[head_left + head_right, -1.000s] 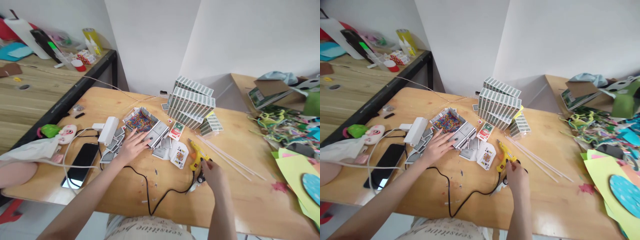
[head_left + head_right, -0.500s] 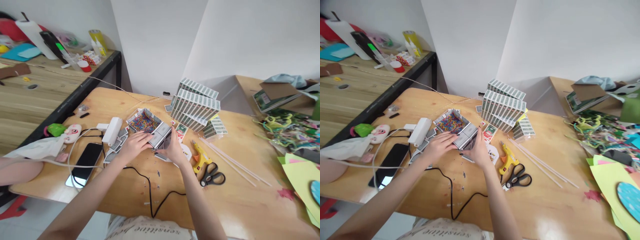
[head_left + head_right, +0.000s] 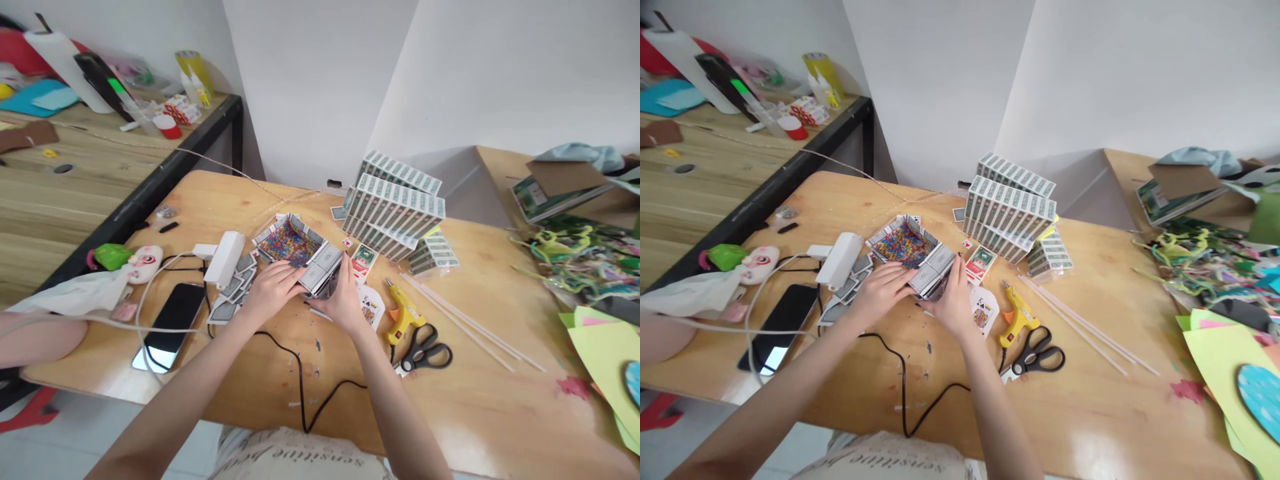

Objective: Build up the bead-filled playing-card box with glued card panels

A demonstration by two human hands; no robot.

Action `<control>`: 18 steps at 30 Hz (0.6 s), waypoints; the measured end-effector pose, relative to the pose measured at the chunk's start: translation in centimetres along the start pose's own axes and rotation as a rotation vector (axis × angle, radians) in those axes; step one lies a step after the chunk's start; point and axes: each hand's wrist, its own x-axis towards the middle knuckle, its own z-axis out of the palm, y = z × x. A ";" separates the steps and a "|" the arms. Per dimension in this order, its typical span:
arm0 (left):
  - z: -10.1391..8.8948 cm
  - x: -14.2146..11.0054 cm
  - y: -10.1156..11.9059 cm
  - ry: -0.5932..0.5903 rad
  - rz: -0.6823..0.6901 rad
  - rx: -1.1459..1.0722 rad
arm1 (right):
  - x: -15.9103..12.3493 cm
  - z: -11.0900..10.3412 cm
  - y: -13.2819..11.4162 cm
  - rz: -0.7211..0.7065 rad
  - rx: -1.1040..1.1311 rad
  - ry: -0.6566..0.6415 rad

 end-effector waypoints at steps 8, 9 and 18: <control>0.1 0.0 0.3 0.031 -0.002 0.013 | -0.3 0.2 0.2 -0.026 -0.085 -0.051; 0.2 0.0 0.3 0.032 -0.004 0.011 | -0.3 0.2 0.2 -0.027 -0.096 -0.058; 0.3 -0.2 0.3 0.026 -0.015 0.003 | -0.4 1.2 -0.3 -0.008 -0.083 -0.003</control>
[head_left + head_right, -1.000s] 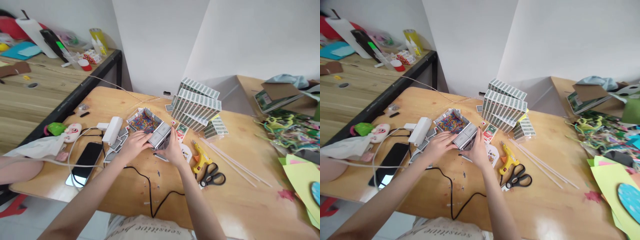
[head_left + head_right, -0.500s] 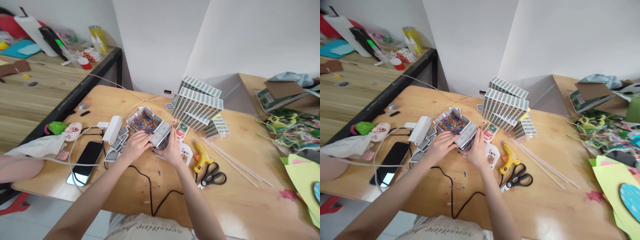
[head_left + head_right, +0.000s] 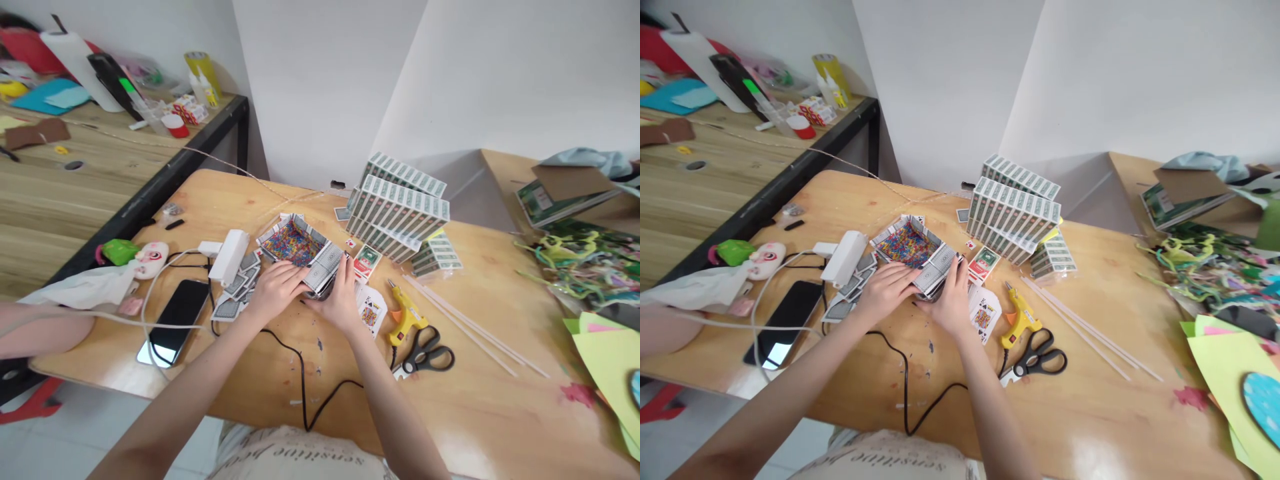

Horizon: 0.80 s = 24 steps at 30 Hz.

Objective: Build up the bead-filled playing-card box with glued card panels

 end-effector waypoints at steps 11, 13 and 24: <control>0.2 -0.1 0.0 0.023 0.014 0.020 | 0.0 0.7 0.2 0.023 0.019 0.082; 0.2 -0.2 0.1 0.036 0.015 0.018 | 0.0 0.7 0.3 0.024 0.025 0.087; 0.0 0.0 -0.4 0.022 0.053 -0.003 | 0.0 0.6 0.2 0.047 0.022 0.079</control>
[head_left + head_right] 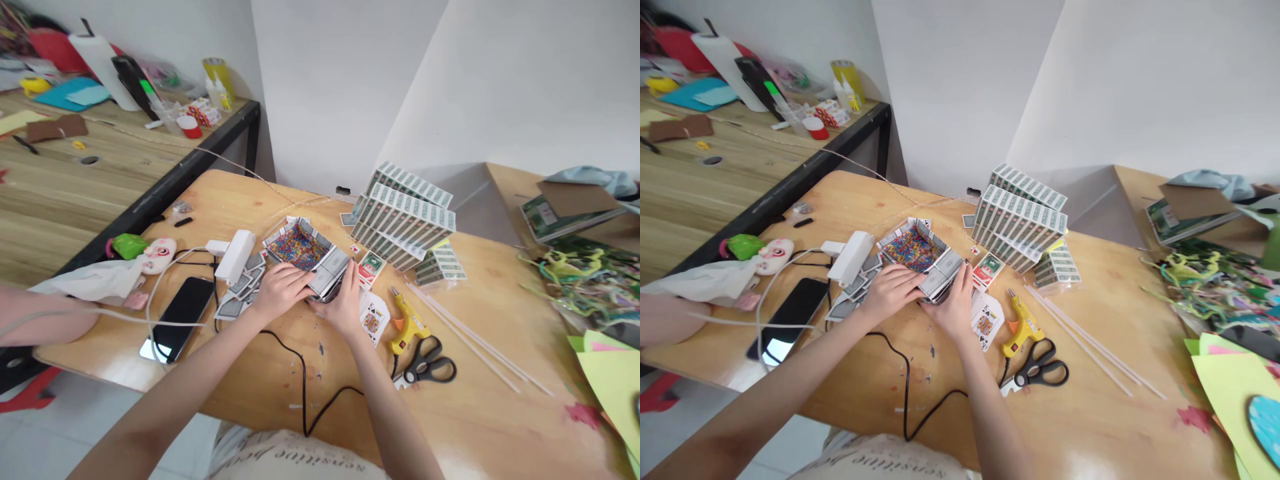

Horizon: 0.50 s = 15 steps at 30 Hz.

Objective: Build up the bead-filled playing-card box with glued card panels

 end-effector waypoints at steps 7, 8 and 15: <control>-0.2 0.2 -0.5 -0.076 0.030 0.026 | 0.0 -0.1 0.0 0.001 0.006 -0.003; -0.2 0.2 -0.5 -0.074 0.027 0.025 | 0.0 -0.1 0.0 0.001 0.008 -0.002; -0.2 0.3 0.0 -0.024 0.013 -0.008 | 0.1 -0.1 -0.1 -0.007 0.006 -0.001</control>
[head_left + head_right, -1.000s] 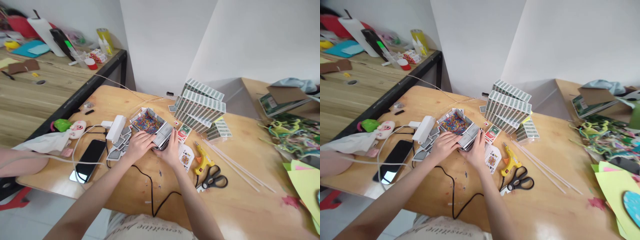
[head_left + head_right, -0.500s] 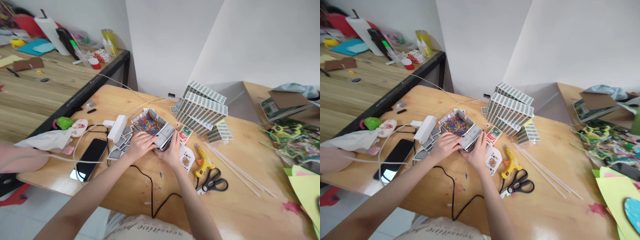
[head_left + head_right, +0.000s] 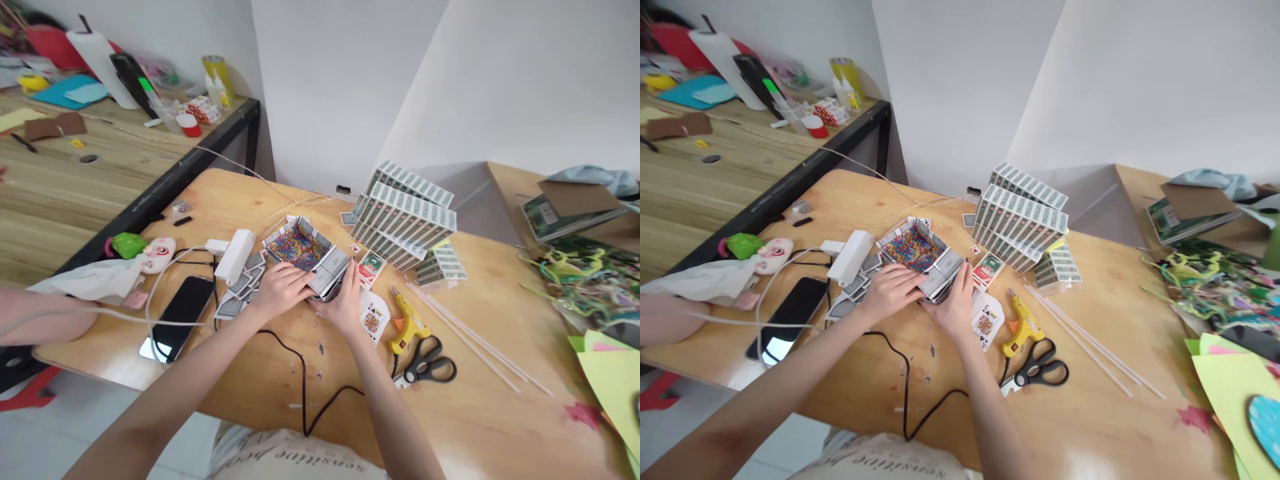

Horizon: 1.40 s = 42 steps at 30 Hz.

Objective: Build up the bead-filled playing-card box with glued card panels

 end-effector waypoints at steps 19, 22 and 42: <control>0.2 0.0 0.1 0.018 -0.056 -0.049 | 0.1 -0.1 -0.2 0.001 -0.013 0.004; 0.3 0.1 0.1 0.037 -0.055 -0.048 | 0.1 -0.2 -0.2 0.006 -0.004 -0.005; -1.5 0.8 -0.9 -0.161 -0.035 -0.068 | -0.2 -0.3 -0.1 -0.007 0.050 0.006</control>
